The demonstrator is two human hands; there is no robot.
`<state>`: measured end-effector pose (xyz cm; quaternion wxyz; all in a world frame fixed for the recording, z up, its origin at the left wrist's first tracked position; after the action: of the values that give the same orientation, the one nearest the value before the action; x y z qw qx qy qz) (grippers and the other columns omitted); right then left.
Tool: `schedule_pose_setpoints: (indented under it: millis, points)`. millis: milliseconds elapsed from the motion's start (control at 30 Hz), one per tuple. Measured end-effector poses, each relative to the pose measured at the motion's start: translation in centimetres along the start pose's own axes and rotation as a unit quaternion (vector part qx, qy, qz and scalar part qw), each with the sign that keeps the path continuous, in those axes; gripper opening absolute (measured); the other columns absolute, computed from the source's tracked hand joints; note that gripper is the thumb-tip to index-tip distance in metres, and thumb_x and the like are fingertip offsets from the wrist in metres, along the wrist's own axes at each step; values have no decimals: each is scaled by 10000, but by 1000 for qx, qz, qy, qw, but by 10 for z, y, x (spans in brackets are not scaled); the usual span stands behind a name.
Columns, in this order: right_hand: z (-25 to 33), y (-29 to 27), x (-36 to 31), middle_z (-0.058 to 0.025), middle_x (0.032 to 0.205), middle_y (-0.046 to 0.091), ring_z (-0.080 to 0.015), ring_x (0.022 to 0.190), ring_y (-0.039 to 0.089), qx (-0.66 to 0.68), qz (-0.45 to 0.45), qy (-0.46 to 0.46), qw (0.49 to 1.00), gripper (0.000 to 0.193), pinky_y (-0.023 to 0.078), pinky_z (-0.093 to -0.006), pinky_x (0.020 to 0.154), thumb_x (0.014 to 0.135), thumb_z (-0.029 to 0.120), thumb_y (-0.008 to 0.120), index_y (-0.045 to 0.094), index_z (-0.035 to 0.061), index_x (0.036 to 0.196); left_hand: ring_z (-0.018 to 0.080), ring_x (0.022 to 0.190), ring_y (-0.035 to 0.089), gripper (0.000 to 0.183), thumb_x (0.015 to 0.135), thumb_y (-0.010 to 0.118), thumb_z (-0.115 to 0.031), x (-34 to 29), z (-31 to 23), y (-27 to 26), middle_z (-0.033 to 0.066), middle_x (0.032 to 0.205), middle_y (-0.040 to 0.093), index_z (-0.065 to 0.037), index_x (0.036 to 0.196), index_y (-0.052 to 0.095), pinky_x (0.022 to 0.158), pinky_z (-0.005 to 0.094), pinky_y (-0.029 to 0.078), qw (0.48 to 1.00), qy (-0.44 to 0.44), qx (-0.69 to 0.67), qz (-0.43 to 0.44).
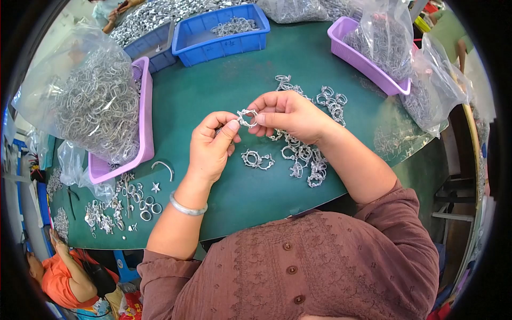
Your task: The person assembles small metal jewelry pieces by picking up metal rings and attaching small metal components to them by hand.
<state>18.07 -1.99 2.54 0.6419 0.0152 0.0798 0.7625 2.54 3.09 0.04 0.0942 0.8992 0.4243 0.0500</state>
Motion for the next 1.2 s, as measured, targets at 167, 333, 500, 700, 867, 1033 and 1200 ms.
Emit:
schedule_pose_setpoints:
  millis: [167, 333, 500, 700, 867, 1033, 1200]
  points:
    - [1, 1, 1, -122, 844, 638, -135, 722, 605, 35, -12, -2, 999, 229, 470, -218, 624, 838, 96, 546, 540, -58, 1007, 59, 649, 506, 93, 868, 559, -160, 1, -2, -1, -2, 788, 566, -78, 912, 553, 483, 164, 359, 999, -16, -39, -10]
    - [1, 0, -2, -110, 845, 641, -135, 720, 603, 32, -14, 3, 999, 239, 476, -230, 641, 844, 117, 560, 555, -45, 1020, 60, 652, 508, 97, 868, 559, -166, 0, 0, 1, -2, 793, 568, -81, 914, 556, 484, 165, 359, 999, -26, -45, -12]
    - [4, 0, 0, -112, 847, 639, -130, 726, 606, 23, -19, 0, 1000, 235, 469, -215, 625, 834, 100, 558, 547, -56, 1009, 62, 645, 510, 99, 869, 558, -172, 1, -3, 0, 0, 791, 570, -79, 904, 561, 478, 166, 358, 998, -29, -44, -21]
    - [-4, -3, 1, -69, 895, 631, -112, 773, 595, -21, -31, -28, 999, 212, 481, -235, 693, 825, 53, 578, 564, -20, 1023, 60, 616, 505, 120, 864, 565, -187, 0, -3, -1, -3, 762, 561, -69, 887, 564, 457, 165, 352, 998, -35, -46, -22]
    - [1, 0, -1, -45, 876, 611, -110, 798, 566, -147, -37, -136, 979, 270, 466, -251, 709, 765, 16, 615, 560, 0, 1028, 35, 628, 477, 126, 811, 630, -119, 0, -4, 0, -17, 757, 547, -44, 890, 566, 507, 159, 363, 999, 19, 44, -19]
    - [7, 2, -2, -50, 918, 588, -112, 850, 546, -137, -52, -181, 972, 348, 457, -255, 741, 743, -12, 616, 520, 3, 1077, 42, 699, 487, 185, 773, 662, -57, -1, -9, 2, -11, 812, 567, -15, 927, 568, 641, 180, 408, 993, 87, 76, -17]
    - [11, 3, -3, -47, 926, 587, -111, 845, 544, -142, -63, -206, 966, 381, 457, -256, 744, 737, -19, 613, 504, 12, 1101, 61, 761, 511, 212, 771, 646, -13, -1, -9, 3, 2, 866, 573, -16, 967, 565, 693, 198, 429, 992, 106, 65, -5]
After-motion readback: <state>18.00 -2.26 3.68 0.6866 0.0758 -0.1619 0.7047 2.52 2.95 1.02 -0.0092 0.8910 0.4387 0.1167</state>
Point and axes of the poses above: each hand's wrist, its own x-axis towards the middle knuckle, its own y-axis out of the palm, z = x × y, the point moved 4 cm from there along x, towards the middle knuckle
